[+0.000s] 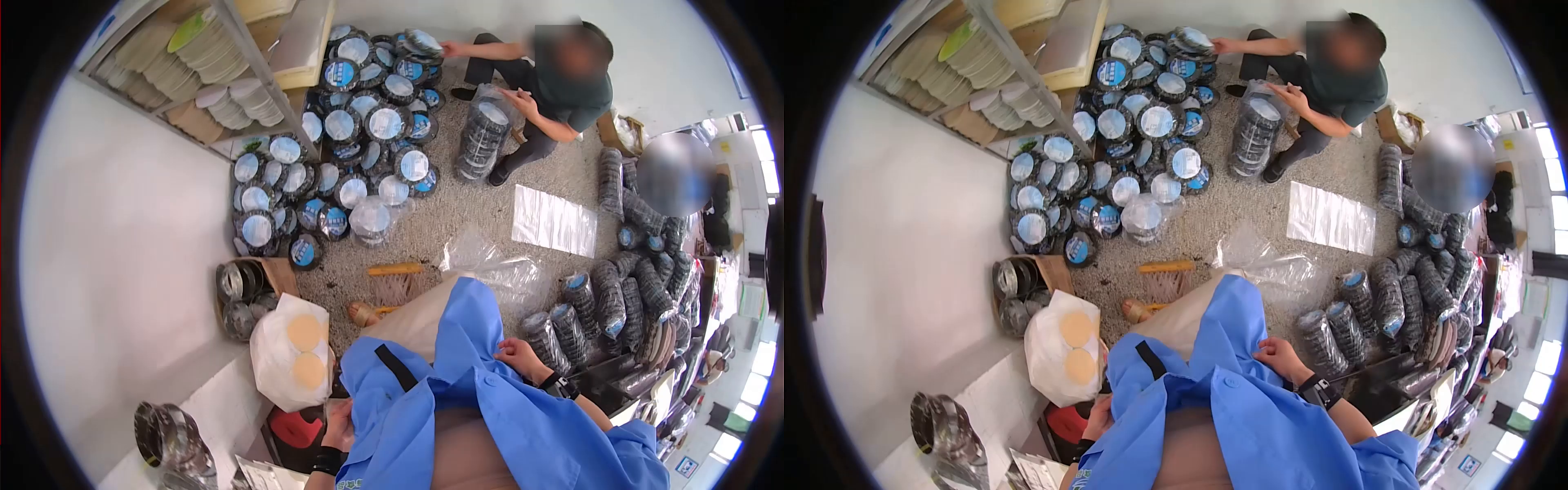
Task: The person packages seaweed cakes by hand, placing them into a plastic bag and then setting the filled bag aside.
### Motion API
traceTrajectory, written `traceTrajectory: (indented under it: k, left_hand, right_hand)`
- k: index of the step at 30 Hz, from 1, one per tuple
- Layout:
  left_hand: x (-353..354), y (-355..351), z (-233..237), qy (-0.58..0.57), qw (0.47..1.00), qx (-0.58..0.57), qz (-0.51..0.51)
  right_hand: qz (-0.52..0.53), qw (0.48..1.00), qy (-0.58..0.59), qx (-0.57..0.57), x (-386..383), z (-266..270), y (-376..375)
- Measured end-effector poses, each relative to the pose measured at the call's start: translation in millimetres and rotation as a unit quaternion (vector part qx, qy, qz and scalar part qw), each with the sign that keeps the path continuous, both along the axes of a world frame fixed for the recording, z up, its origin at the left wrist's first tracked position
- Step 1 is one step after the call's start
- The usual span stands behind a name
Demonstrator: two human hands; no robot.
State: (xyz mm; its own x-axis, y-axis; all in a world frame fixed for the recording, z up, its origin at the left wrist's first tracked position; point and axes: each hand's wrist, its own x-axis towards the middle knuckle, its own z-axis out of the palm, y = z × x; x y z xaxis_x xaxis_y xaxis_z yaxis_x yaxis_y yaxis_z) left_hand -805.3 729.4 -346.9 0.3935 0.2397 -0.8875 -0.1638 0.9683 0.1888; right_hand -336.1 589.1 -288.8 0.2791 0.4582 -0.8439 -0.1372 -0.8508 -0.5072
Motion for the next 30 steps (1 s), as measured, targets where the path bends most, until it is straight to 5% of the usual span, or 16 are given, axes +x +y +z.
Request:
traceTrajectory:
  k: [5, 8, 11, 13, 14, 17, 20, 23, 25, 26, 27, 28, 30]
  left_hand:
    - [21.9, 62.9, -8.5, -0.025, 0.991, -0.133, -0.002]
    - [56.3, 96.7, 17.9, -0.016, 0.995, -0.091, 0.027]
    - [89.6, 111.6, 33.1, -0.11, 0.989, -0.071, 0.064]
    - [146.2, 132.5, 103.3, -0.058, 0.977, -0.183, 0.091]
    - [158.8, 136.4, 116.2, -0.051, 0.978, -0.184, 0.082]
    - [175.5, 155.9, 132.3, -0.025, 0.986, -0.162, 0.011]
    - [184.2, 190.5, 127.0, -0.011, 0.986, -0.131, -0.105]
    - [183.3, 241.1, 79.0, -0.019, 0.948, -0.037, -0.316]
    - [178.3, 281.4, -11.6, -0.068, 0.861, 0.083, -0.497]
    - [249.5, 354.9, -0.9, -0.166, 0.811, 0.078, -0.555]
    - [236.7, 345.9, -110.4, -0.347, 0.725, 0.042, -0.593]
    - [287.7, 391.1, -119.3, -0.347, 0.69, 0.035, -0.634]
    - [334.1, 401.3, -227.9, -0.274, 0.765, 0.102, -0.574]
  right_hand:
    - [0.059, 0.998, -0.016, 0.013, 19.8, -15.6, 53.8]
    - [0.094, 0.994, -0.021, 0.058, 59.2, -29.1, 109.1]
    - [0.063, 0.987, 0.14, 0.051, 124.0, -21.4, 188.8]
    - [0.266, 0.94, 0.173, 0.124, 170.2, -12.1, 236.2]
    - [0.226, 0.932, 0.275, 0.067, 184.0, 0.0, 253.2]
    - [0.272, 0.857, 0.438, 0.027, 235.6, -4.4, 258.7]
    - [0.241, 0.832, 0.501, 0.003, 240.4, 51.0, 290.0]
    - [0.331, 0.811, 0.481, -0.031, 238.4, -19.0, 272.1]
    - [0.367, 0.783, 0.5, -0.059, 225.1, -89.8, 262.9]
    - [0.423, 0.811, 0.398, 0.064, 206.9, -142.5, 230.7]
    - [0.47, 0.817, 0.281, 0.182, 198.5, -193.9, 198.5]
    - [0.365, 0.806, 0.46, 0.075, 190.3, -171.9, 251.3]
    - [0.454, 0.795, 0.393, 0.089, 172.3, -220.5, 281.7]
